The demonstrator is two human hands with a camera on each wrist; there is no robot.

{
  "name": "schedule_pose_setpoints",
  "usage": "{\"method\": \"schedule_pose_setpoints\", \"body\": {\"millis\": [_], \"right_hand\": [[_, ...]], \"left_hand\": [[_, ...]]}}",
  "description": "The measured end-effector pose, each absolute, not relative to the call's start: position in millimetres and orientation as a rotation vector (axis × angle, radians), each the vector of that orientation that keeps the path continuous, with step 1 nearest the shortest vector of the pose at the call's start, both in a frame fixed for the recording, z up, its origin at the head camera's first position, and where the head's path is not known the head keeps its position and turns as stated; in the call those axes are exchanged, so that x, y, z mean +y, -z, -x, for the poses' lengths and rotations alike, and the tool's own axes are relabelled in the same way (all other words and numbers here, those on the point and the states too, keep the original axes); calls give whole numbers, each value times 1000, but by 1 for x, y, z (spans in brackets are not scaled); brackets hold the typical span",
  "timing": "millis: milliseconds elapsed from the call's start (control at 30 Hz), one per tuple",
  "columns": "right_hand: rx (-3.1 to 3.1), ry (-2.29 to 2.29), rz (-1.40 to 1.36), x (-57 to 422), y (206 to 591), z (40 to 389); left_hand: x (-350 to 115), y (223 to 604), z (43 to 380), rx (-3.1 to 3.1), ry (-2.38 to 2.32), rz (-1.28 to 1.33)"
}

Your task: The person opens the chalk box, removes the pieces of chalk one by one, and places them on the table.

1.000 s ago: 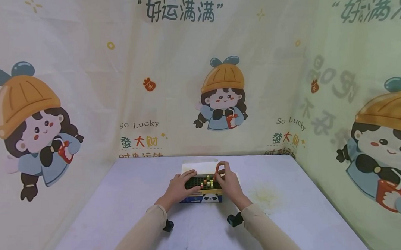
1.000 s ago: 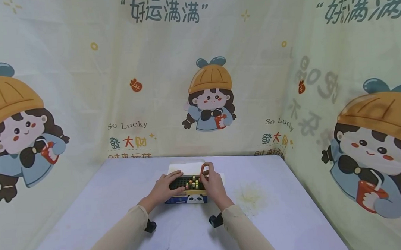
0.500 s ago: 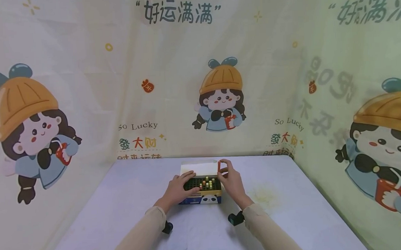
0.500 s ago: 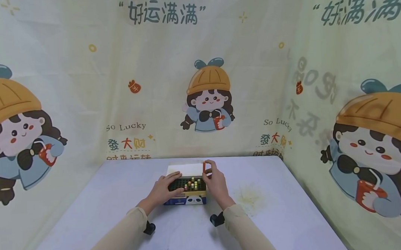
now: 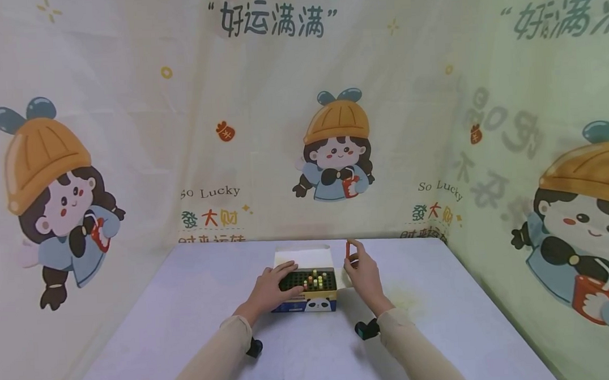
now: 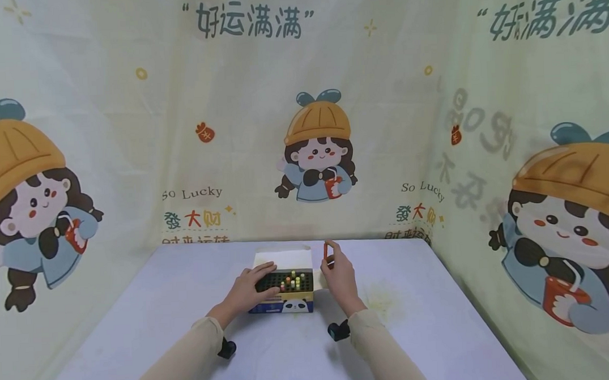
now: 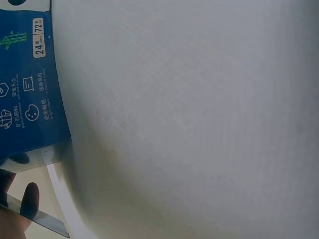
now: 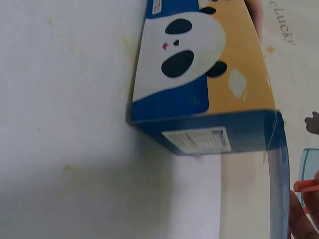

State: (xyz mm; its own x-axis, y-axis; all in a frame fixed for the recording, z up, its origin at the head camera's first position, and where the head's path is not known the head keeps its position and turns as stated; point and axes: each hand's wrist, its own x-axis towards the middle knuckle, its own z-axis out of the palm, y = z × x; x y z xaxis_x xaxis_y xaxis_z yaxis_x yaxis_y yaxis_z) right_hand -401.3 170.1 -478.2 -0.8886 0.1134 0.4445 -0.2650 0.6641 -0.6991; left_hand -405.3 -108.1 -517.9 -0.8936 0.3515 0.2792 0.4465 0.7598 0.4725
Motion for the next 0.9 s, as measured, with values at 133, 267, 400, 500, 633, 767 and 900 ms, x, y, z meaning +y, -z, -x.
{"method": "schedule_pose_setpoints", "body": {"millis": [133,267,400,500,633,767,900], "right_hand": [[-2446,-1109,-22,180,478,403],[-2458,-1129,67,195,484,407],[-2511,-1140,178,214,495,409],[-2642,-1087,288,229,504,406],[-2785,-982,368,250,514,398],[-2816,-908,357,265,522,393],[-2842,-879,366,269,526,393]], "left_hand": [[-107,519,406,-2805,804,623],[-107,519,406,-2797,825,614],[-106,518,408,-2782,828,621],[-105,518,408,-2787,824,625],[-104,517,407,-2791,828,618],[-105,517,406,-2800,823,609],[-107,518,406,-2803,830,607]]}}
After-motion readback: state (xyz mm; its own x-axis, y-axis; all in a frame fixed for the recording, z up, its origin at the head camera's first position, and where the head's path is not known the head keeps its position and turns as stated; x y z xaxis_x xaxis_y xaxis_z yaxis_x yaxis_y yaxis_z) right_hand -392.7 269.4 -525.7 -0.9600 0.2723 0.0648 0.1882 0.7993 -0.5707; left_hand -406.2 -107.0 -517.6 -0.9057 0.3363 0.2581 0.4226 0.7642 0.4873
